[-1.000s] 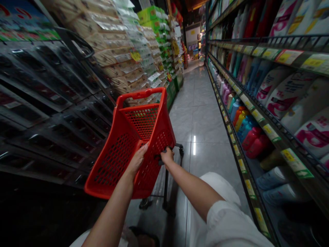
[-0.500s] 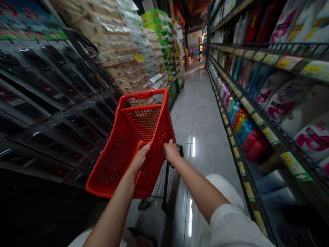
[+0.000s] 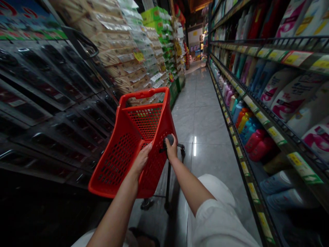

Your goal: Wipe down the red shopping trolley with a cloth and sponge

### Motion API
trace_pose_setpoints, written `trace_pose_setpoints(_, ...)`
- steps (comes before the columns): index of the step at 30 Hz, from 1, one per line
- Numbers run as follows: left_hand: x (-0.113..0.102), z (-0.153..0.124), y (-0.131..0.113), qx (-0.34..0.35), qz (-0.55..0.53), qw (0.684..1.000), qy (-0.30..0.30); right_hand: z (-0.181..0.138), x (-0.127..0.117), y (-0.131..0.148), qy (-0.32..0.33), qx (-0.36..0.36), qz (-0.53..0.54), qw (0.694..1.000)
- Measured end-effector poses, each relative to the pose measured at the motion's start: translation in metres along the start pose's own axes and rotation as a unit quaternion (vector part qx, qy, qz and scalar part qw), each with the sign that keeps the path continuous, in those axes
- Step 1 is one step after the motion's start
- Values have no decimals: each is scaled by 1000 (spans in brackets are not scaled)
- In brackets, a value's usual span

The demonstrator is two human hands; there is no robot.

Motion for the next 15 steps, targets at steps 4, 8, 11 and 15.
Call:
trace_pose_setpoints(4,-3,4,0,3,2,1000,-5,-15,9,5,8,12,-119,993)
trace_pose_setpoints(8,-5,5,3,-10,-1,1000,-8,4,2,41,8,-38,-154,987)
trace_pose_setpoints(11,-9,6,4,-11,11,1000,-25,20,-1,66,64,-94,-162,980)
trace_pose_setpoints(15,-13,7,4,-10,18,999,-34,3,0,47,203,-43,-288,935)
Point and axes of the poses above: each hand's wrist, its own z-axis towards the middle knuckle, its own x-axis out of the palm, y = z × x, the point moved 10 cm from there along z, towards the middle knuckle, and after that the axes turned 14 degrees about -x, right-handed, at the moved point
